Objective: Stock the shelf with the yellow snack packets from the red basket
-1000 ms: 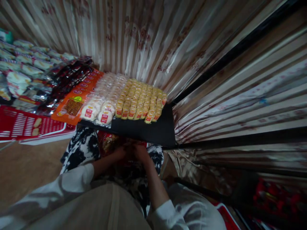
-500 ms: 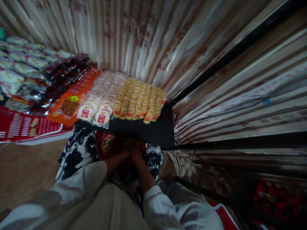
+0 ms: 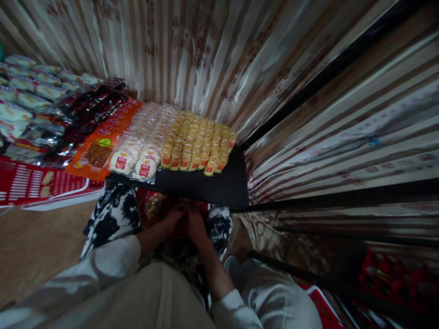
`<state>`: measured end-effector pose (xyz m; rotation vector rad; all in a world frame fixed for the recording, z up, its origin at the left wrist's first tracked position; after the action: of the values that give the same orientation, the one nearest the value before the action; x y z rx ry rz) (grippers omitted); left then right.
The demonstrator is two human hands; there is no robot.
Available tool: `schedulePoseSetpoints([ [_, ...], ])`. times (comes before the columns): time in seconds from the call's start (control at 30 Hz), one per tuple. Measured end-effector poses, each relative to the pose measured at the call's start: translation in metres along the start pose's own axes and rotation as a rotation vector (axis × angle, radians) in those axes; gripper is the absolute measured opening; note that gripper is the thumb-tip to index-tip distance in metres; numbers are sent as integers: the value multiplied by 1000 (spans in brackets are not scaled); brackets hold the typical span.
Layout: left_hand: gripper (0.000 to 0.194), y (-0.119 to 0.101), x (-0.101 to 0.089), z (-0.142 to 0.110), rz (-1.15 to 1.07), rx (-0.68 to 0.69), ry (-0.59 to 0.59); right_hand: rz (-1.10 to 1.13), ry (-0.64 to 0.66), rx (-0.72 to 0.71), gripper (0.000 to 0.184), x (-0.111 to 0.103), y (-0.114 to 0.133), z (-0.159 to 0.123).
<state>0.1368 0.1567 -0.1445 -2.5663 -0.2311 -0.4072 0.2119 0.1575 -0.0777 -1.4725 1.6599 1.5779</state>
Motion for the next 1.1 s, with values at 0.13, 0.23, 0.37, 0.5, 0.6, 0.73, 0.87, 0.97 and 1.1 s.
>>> schedulePoseSetpoints([
  [0.13,31,-2,-5,-19,-78,-39,74,187,-104,-58,50,-7,8,-9],
  [0.23,24,-4,-15,-31,-72,-66,61,248,-151,-59,43,-13,8,-15],
  [0.37,20,-18,-27,-47,-50,-29,33,210,-277,-63,36,-27,3,-17],
  [0.5,32,-30,-23,-60,-24,-24,168,239,-422,-153,34,-42,2,-17],
  [0.6,32,-39,-20,-62,1,9,223,292,-462,-254,43,-54,6,-18],
  [0.73,26,-52,-16,-64,36,29,243,357,-435,-353,49,-68,13,-23],
  [0.87,29,-66,0,-74,96,28,355,447,-437,-407,45,-82,15,-29],
  [0.97,30,-71,11,-80,132,6,414,516,-452,-389,39,-90,11,-32],
  [1.1,38,-84,16,-82,155,156,354,557,-462,-336,34,-101,0,-34],
])
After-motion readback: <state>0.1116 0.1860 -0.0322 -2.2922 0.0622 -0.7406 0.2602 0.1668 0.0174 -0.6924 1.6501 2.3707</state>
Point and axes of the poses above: each hand's wrist, its own z-axis towards the middle knuckle, its own x-axis out of the palm, y = z × x, the point moved 7 cm from there along z, towards the middle knuckle, and after that the axes turned 12 degrees about -x, right-handed, at the moved point
